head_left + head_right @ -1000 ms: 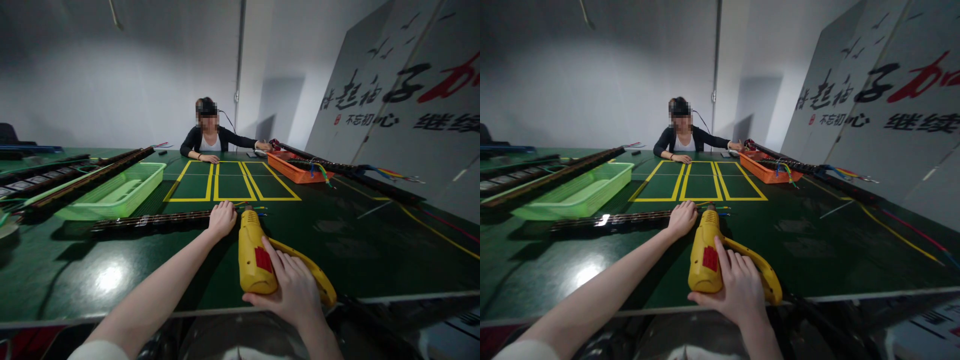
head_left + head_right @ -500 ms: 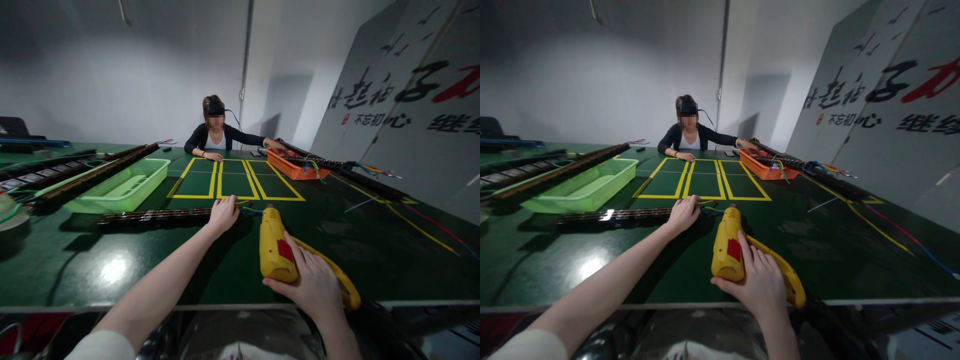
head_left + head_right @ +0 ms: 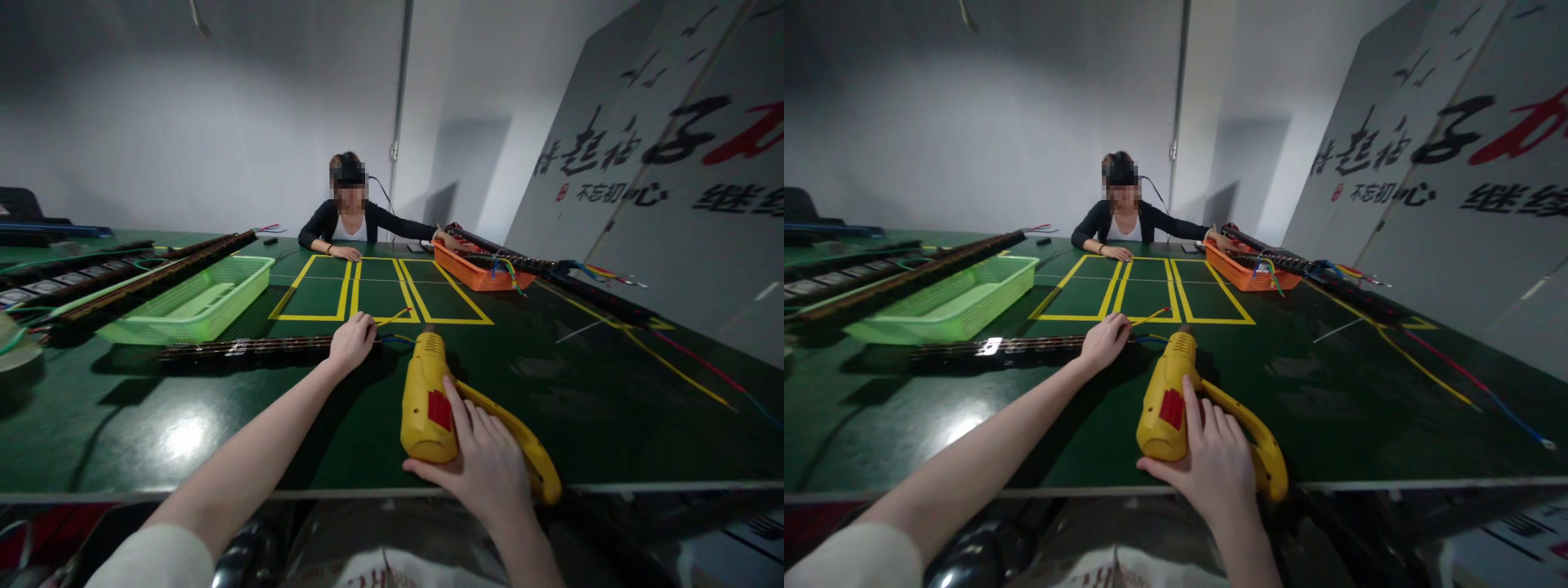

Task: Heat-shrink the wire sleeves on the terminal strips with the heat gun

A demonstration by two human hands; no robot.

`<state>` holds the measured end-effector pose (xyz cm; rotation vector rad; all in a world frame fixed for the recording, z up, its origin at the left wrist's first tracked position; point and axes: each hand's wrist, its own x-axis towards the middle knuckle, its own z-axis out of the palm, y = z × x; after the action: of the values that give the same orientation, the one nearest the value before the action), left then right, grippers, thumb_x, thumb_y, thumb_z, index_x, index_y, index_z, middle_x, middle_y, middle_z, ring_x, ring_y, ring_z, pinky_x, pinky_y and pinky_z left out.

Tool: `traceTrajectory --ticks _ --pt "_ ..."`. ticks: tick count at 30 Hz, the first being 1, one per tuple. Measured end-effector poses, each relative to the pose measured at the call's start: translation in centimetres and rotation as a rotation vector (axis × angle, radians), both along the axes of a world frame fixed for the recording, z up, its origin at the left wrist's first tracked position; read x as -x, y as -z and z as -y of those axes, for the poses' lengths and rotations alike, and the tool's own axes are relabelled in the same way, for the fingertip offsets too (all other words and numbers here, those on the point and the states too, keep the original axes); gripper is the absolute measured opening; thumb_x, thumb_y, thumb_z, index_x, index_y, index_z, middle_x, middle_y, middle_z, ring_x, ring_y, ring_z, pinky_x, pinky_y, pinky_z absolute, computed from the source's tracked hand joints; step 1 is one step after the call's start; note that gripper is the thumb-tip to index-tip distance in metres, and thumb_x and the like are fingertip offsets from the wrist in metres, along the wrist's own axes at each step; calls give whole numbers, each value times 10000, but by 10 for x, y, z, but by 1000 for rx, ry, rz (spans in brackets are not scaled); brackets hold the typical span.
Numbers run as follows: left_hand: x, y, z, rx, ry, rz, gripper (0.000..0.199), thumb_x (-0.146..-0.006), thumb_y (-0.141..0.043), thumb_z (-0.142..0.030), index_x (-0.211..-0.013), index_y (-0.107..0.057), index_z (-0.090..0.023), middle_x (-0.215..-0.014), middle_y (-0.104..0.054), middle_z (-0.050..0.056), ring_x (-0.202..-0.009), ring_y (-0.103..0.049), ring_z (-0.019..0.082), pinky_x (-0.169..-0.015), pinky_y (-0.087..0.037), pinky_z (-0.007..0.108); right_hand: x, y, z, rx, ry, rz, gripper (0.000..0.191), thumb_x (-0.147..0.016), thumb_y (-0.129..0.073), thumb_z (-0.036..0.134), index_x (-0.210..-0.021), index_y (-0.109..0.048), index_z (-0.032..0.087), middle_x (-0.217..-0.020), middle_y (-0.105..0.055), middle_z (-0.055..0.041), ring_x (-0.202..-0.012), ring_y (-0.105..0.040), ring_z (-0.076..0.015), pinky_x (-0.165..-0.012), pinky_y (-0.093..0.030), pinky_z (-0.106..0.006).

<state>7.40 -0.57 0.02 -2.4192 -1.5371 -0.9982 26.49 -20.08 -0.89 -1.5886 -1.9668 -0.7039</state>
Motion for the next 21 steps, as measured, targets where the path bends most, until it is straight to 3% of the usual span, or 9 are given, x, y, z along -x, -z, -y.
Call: traceTrajectory --ticks 6,10,21 --pt "-2 -1 2 -10 78 -34 235 -913 -353 -308 -892 -564 -206 -933 -553 28 -911 -529 145 -724 -419 244 35 2 2 -14 -122 -34 1134 -569 -423 855 -1392 -273 90 -910 -570 -98 -808 -518 -207 -737 -395 -341" --pt "-1 -2 2 2 104 -25 231 -911 -355 -299 -906 -568 -208 -926 -545 26 -893 -524 139 -728 -426 244 48 1 2 -36 -128 -25 1094 -577 -412 854 -1356 -337 90 -857 -552 -80 -762 -495 -191 -721 -397 -341" --pt "1 -5 3 -9 125 -39 235 -921 -336 -288 -920 -559 -215 -940 -531 19 -902 -510 132 -719 -433 231 31 -1 -1 -39 -175 8 1099 -592 -472 817 -1395 -266 95 -914 -586 -78 -814 -522 -183 -765 -384 -334"
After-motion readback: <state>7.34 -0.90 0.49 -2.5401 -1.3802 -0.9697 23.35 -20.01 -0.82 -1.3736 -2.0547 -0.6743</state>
